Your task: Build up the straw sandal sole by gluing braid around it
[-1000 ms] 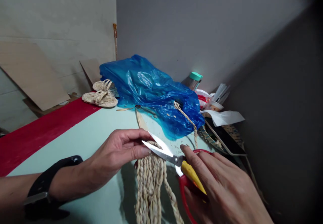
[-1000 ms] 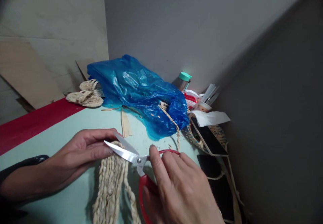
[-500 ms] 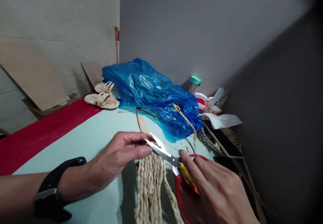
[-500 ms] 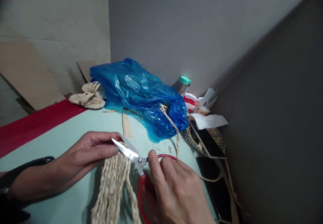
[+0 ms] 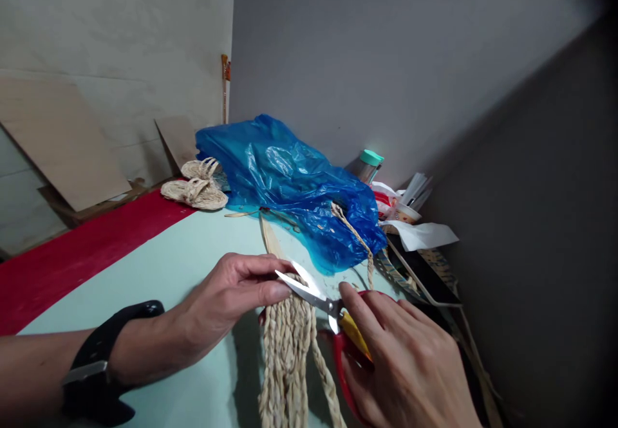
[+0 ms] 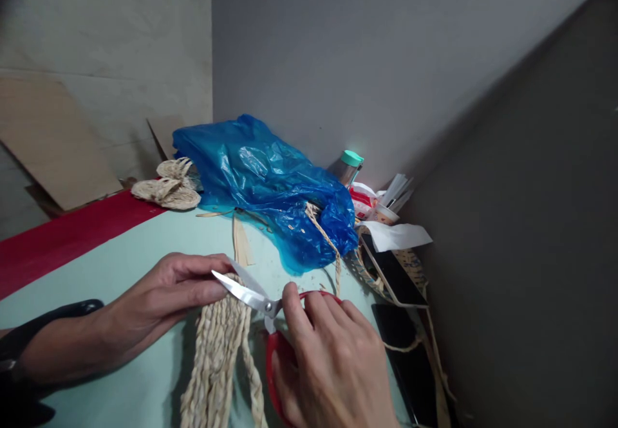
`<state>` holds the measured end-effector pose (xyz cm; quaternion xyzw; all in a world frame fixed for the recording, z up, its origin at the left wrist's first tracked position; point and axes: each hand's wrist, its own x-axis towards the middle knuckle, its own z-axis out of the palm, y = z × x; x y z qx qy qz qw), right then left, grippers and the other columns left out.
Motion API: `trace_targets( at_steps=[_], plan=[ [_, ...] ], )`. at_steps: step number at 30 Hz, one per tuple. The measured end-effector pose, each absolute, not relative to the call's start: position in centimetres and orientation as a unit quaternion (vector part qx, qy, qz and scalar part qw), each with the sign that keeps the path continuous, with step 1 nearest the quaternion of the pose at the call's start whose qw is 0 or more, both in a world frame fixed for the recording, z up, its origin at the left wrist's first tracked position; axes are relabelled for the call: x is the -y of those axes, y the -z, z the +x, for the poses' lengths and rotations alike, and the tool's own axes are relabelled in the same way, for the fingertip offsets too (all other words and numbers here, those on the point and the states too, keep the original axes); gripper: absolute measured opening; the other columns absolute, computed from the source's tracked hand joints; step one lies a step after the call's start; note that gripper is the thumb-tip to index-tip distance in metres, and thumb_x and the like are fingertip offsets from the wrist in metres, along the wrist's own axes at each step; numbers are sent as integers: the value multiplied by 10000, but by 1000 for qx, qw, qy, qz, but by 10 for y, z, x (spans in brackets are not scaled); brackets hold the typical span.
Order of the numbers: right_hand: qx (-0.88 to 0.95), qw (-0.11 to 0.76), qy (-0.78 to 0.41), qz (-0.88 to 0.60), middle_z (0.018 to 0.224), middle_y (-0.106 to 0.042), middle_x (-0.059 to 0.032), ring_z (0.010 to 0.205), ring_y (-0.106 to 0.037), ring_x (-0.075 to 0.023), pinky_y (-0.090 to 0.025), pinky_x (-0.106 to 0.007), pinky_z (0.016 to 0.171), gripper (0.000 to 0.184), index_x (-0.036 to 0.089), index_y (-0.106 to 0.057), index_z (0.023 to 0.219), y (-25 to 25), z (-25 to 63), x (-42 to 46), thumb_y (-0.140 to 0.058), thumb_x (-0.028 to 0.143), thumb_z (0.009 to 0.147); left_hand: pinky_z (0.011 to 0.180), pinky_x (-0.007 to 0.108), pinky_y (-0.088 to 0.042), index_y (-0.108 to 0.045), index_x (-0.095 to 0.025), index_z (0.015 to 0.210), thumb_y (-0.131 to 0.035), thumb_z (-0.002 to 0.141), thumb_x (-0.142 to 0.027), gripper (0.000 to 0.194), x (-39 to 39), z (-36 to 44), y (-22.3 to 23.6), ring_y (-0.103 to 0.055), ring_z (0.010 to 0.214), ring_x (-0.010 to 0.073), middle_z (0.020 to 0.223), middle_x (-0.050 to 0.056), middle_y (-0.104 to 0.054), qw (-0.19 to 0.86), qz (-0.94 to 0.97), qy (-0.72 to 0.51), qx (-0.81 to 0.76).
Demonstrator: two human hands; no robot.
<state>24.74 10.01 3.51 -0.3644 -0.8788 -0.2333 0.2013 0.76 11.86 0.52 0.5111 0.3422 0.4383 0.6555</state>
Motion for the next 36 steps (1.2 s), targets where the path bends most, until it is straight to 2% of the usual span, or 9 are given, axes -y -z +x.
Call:
trace_targets(
  at_steps=[4, 9, 15, 22, 29, 33, 36],
  plan=[
    [884, 210, 232, -349, 813, -688, -54, 706, -647, -195, -472, -317, 664, 320, 114, -624, 1175, -35, 248, -100, -475, 179, 900, 828, 305, -398, -799, -228, 979, -725, 874, -277, 137, -119, 8, -3, -577, 932, 195, 934, 21, -661, 669, 510, -430, -328],
    [881, 231, 238, -336, 724, -671, -33, 625, -628, -173, -460, -295, 615, 278, 115, -636, 1083, -36, 246, -101, -440, 105, 886, 801, 283, -396, -814, -234, 949, -706, 880, -254, 129, -117, 8, -4, -564, 888, 167, 914, 7, -660, 662, 528, -425, -321],
    [880, 223, 224, -354, 696, -646, -15, 568, -599, -167, -418, -300, 562, 251, 135, -645, 1054, -32, 246, -98, -455, 120, 890, 770, 264, -397, -814, -224, 874, -709, 869, -233, 106, -117, 12, -7, -561, 853, 150, 869, -3, -665, 665, 515, -434, -324],
    [882, 206, 210, -367, 676, -636, -7, 525, -582, -172, -378, -306, 520, 262, 160, -640, 1025, -29, 249, -97, -435, 101, 873, 803, 270, -402, -806, -226, 912, -741, 860, -276, 97, -117, 12, -6, -559, 883, 163, 896, 1, -693, 685, 493, -429, -320],
    [871, 189, 225, -393, 843, -691, -52, 717, -634, -207, -444, -317, 669, 304, 163, -642, 1139, -32, 246, -97, -487, 168, 877, 786, 292, -376, -804, -214, 930, -712, 869, -279, 128, -120, 11, -3, -552, 870, 170, 876, 4, -648, 658, 526, -424, -334],
    [875, 199, 202, -392, 809, -666, -37, 705, -609, -208, -445, -321, 682, 297, 172, -652, 1099, -37, 242, -97, -483, 166, 856, 836, 298, -384, -809, -226, 975, -683, 880, -219, 158, -117, 11, -5, -567, 934, 185, 972, 18, -689, 663, 542, -412, -310],
    [880, 209, 199, -378, 779, -664, -34, 685, -614, -199, -443, -312, 652, 294, 156, -656, 1071, -37, 241, -97, -476, 134, 839, 820, 289, -387, -809, -224, 908, -687, 879, -215, 125, -114, 11, -6, -554, 900, 175, 926, 10, -674, 662, 544, -413, -309]
  ],
)
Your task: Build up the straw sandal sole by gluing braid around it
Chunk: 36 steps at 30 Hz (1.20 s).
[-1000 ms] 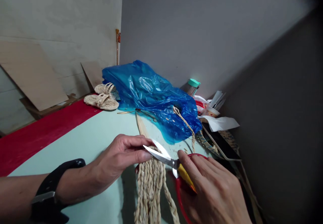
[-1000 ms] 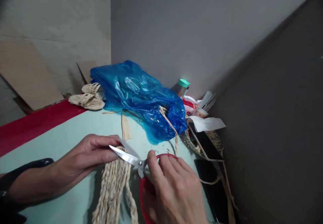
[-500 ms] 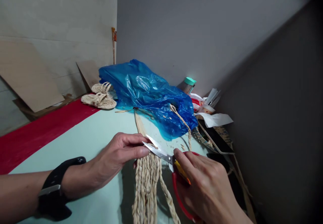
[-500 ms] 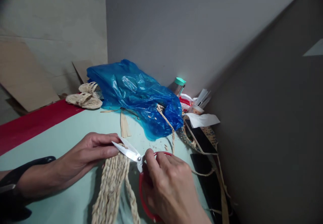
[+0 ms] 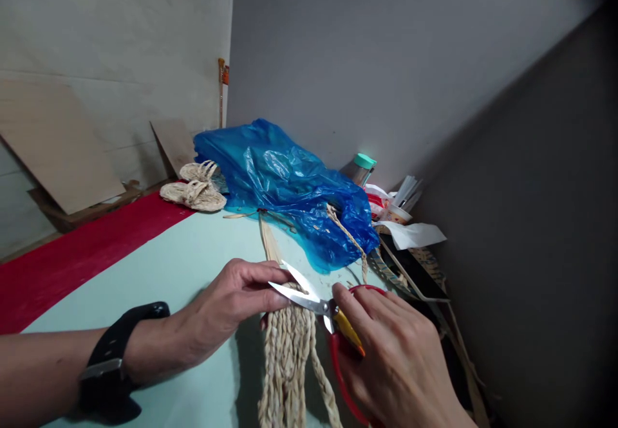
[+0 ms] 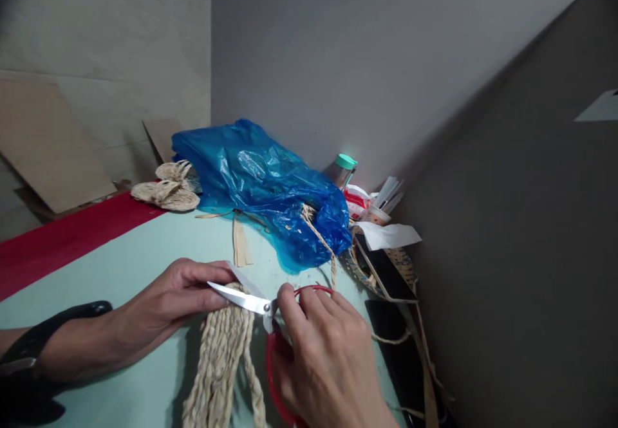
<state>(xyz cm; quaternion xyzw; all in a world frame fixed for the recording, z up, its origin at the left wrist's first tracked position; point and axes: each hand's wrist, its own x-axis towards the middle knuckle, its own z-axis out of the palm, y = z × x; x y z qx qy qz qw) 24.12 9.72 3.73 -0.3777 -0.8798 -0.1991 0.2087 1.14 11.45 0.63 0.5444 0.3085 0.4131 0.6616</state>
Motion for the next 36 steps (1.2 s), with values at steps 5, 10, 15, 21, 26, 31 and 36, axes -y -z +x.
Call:
trace_targets(
  at_steps=[5, 10, 15, 21, 26, 31, 36],
  plan=[
    [877, 211, 209, -377, 723, -668, -28, 604, -616, -191, -420, -313, 578, 273, 163, -652, 1007, -36, 243, -97, -453, 95, 833, 825, 303, -402, -816, -226, 966, -712, 868, -269, 150, -116, 12, -5, -565, 918, 197, 937, 28, -678, 662, 538, -412, -321],
    [878, 219, 222, -364, 673, -663, -7, 527, -603, -159, -372, -299, 513, 257, 174, -628, 966, -37, 244, -97, -414, 87, 853, 836, 328, -434, -825, -205, 967, -697, 877, -297, 181, -116, 11, -5, -593, 929, 228, 968, 62, -710, 633, 550, -432, -332],
    [883, 207, 244, -344, 629, -655, 22, 457, -581, -139, -368, -284, 474, 254, 159, -613, 995, -39, 248, -97, -424, 73, 849, 813, 322, -433, -812, -210, 1027, -691, 891, -315, 210, -116, 9, -6, -580, 902, 211, 950, 49, -695, 643, 553, -422, -322],
    [841, 299, 225, -391, 664, -648, 25, 452, -541, -92, -411, -203, 490, 167, 173, -580, 1123, -57, 262, -95, -557, 188, 958, 772, 307, -420, -754, -228, 1026, -750, 847, -352, 218, -122, 10, 2, -565, 855, 180, 933, 18, -666, 657, 495, -440, -361],
    [812, 269, 203, -476, 592, -586, 68, 388, -520, -79, -391, -158, 392, 201, 230, -601, 1045, -63, 276, -101, -564, 417, 983, 723, 289, -405, -722, -259, 1143, -717, 859, -339, 295, -127, 9, -2, -523, 794, 162, 866, -8, -587, 633, 495, -462, -377],
    [793, 244, 163, -534, 799, -694, -6, 559, -651, -141, -479, -216, 490, 299, 230, -566, 1217, -59, 286, -107, -548, 378, 958, 694, 288, -402, -767, -230, 1130, -676, 884, -324, 279, -135, 5, -2, -538, 794, 180, 892, 31, -656, 599, 517, -464, -398],
    [841, 155, 50, -516, 1072, -718, -85, 811, -710, -186, -511, -275, 675, 432, 214, -501, 1384, -66, 262, -122, -536, 241, 954, 780, 313, -458, -782, -232, 1114, -681, 894, -344, 267, -137, 5, -1, -622, 907, 218, 1030, 54, -744, 575, 561, -451, -390]
  ],
)
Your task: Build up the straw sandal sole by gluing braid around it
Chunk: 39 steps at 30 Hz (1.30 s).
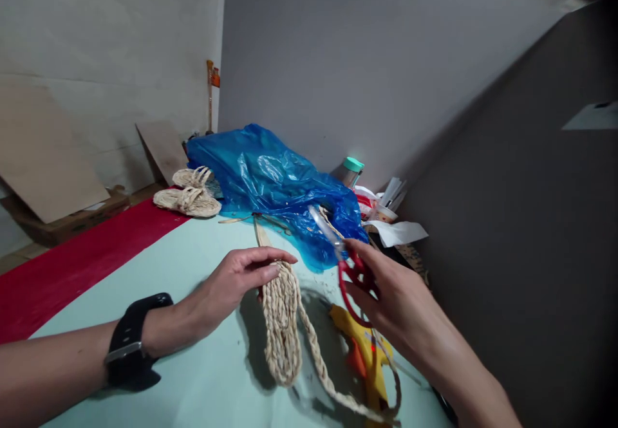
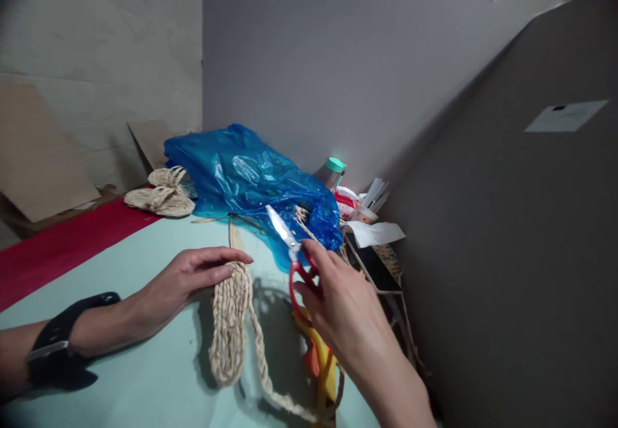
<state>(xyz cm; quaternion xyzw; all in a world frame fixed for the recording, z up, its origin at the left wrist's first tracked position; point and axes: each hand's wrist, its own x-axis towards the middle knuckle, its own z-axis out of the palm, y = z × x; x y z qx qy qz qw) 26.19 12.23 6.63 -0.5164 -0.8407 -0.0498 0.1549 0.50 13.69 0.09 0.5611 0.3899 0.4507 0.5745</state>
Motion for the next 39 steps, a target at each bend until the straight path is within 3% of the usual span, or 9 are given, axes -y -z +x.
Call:
trace_targets(
  at_steps=[4, 7, 11, 15, 20, 23, 30, 35, 39],
  plan=[
    [861, 66, -4, -504, 894, -737, -30, 713, -675, -164, -371, -239, 584, 251, 241, -673, 1150, -66, 225, -140, -632, 169, 913, 990, 323, -421, -809, -281, 1077, -696, 890, -296, 219, -129, 6, -7, -611, 1119, 240, 1144, 30, -757, 545, 607, -454, -359],
    [878, 44, -34, -474, 782, -726, -19, 686, -661, -161, -277, -248, 544, 110, 223, -703, 974, -58, 200, -152, -654, 155, 903, 941, 303, -455, -827, -305, 1024, -688, 897, -284, 189, -124, 6, -11, -644, 1039, 220, 1033, 18, -769, 510, 643, -456, -345],
    [904, 69, -97, -410, 889, -762, -21, 818, -699, -160, -393, -228, 628, 112, 223, -718, 974, -49, 183, -166, -654, 151, 916, 956, 289, -476, -834, -318, 991, -689, 898, -264, 181, -121, 6, -10, -664, 1044, 212, 1029, 4, -787, 470, 659, -475, -345],
    [890, 169, -131, -403, 1224, -738, -64, 1127, -681, -173, -483, -248, 900, 289, 184, -666, 1245, -57, 201, -160, -608, 135, 966, 916, 255, -492, -832, -315, 989, -706, 890, -272, 166, -122, 6, -8, -677, 1007, 194, 1021, -11, -788, 446, 644, -491, -381],
    [825, 300, -137, -459, 1013, -788, -5, 871, -742, -107, -518, -170, 746, 231, 197, -720, 1139, -64, 231, -113, -517, 218, 1031, 922, 228, -467, -820, -312, 985, -691, 919, -254, 156, -128, 4, -7, -669, 1007, 168, 1033, -29, -782, 415, 618, -525, -413],
    [811, 341, -126, -457, 1038, -789, -19, 919, -746, -112, -531, -157, 785, 220, 188, -726, 1108, -54, 233, -87, -534, 244, 1016, 916, 220, -471, -810, -322, 1001, -718, 912, -276, 136, -131, 6, -5, -660, 1034, 162, 1067, -42, -775, 453, 561, -557, -411],
    [836, 352, -56, -417, 893, -745, -7, 747, -686, -146, -514, -267, 701, 217, 156, -666, 1164, -32, 227, -73, -543, 169, 985, 852, 199, -507, -784, -303, 1071, -735, 905, -301, 173, -131, 13, 2, -670, 1007, 149, 1114, -34, -761, 494, 527, -550, -419],
    [843, 350, -21, -408, 843, -703, -39, 719, -631, -177, -478, -309, 641, 181, 142, -644, 1119, -24, 230, -74, -544, 124, 969, 640, 205, -544, -760, -247, 1066, -802, 832, -292, 242, -129, 17, -2, -676, 781, 149, 998, 12, -770, 549, 513, -509, -420],
    [852, 322, -42, -411, 851, -682, -46, 755, -609, -203, -449, -343, 659, 181, 151, -645, 1081, -17, 233, -76, -567, 85, 932, 507, 166, -524, -694, -249, 1019, -805, 821, -275, 228, -125, 18, -5, -612, 609, 96, 857, -28, -693, 615, 493, -473, -395]
  ],
)
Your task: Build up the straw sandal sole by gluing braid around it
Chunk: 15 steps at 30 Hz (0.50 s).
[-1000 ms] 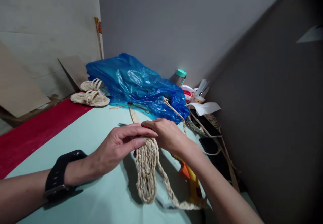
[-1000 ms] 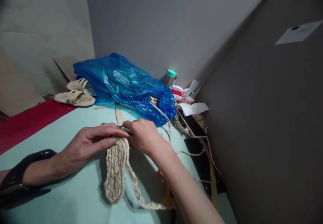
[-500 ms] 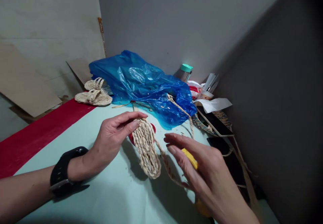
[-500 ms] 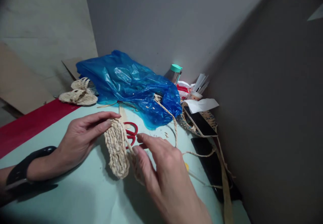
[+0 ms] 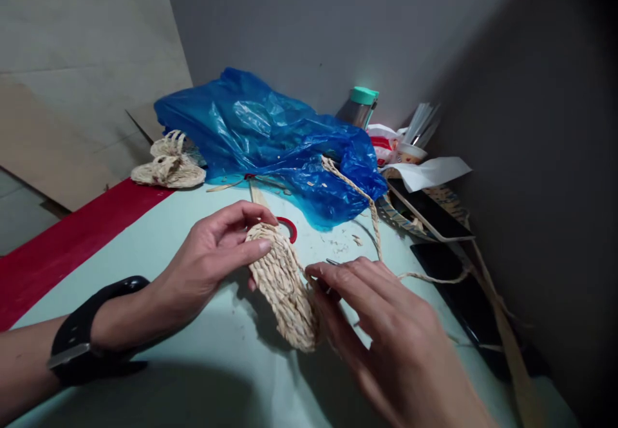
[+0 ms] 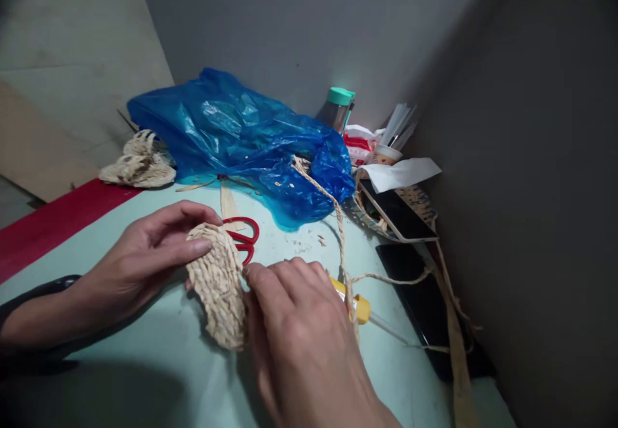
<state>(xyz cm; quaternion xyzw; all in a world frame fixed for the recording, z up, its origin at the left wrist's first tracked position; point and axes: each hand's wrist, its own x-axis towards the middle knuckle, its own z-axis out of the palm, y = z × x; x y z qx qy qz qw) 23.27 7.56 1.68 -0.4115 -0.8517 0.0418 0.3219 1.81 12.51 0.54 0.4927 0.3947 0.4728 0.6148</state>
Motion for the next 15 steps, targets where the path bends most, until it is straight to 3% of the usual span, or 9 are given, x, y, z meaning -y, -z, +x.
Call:
trace_targets(
  at_steps=[7, 12, 15],
  plan=[
    [857, 317, -80, -398, 850, -646, -20, 761, -519, -182, -370, -351, 698, 213, 185, -642, 1065, -5, 234, -81, -476, 90, 971, 582, 145, -547, -646, -250, 1007, -744, 875, -198, 172, -122, 11, 2, -612, 663, 72, 876, -49, -646, 647, 489, -446, -379],
    [852, 292, -131, -414, 935, -655, -24, 837, -564, -186, -438, -328, 730, 162, 191, -593, 998, -11, 226, -79, -478, 85, 953, 574, 127, -526, -642, -253, 998, -733, 889, -186, 157, -124, 11, 7, -622, 668, 66, 827, -66, -643, 660, 481, -444, -368],
    [848, 285, -96, -436, 942, -652, -47, 838, -589, -219, -463, -355, 719, 66, 176, -564, 1018, -10, 218, -73, -566, 208, 960, 594, 115, -524, -643, -248, 987, -744, 877, -176, 166, -123, 14, 9, -624, 683, 56, 840, -71, -641, 652, 475, -459, -372]
  ],
)
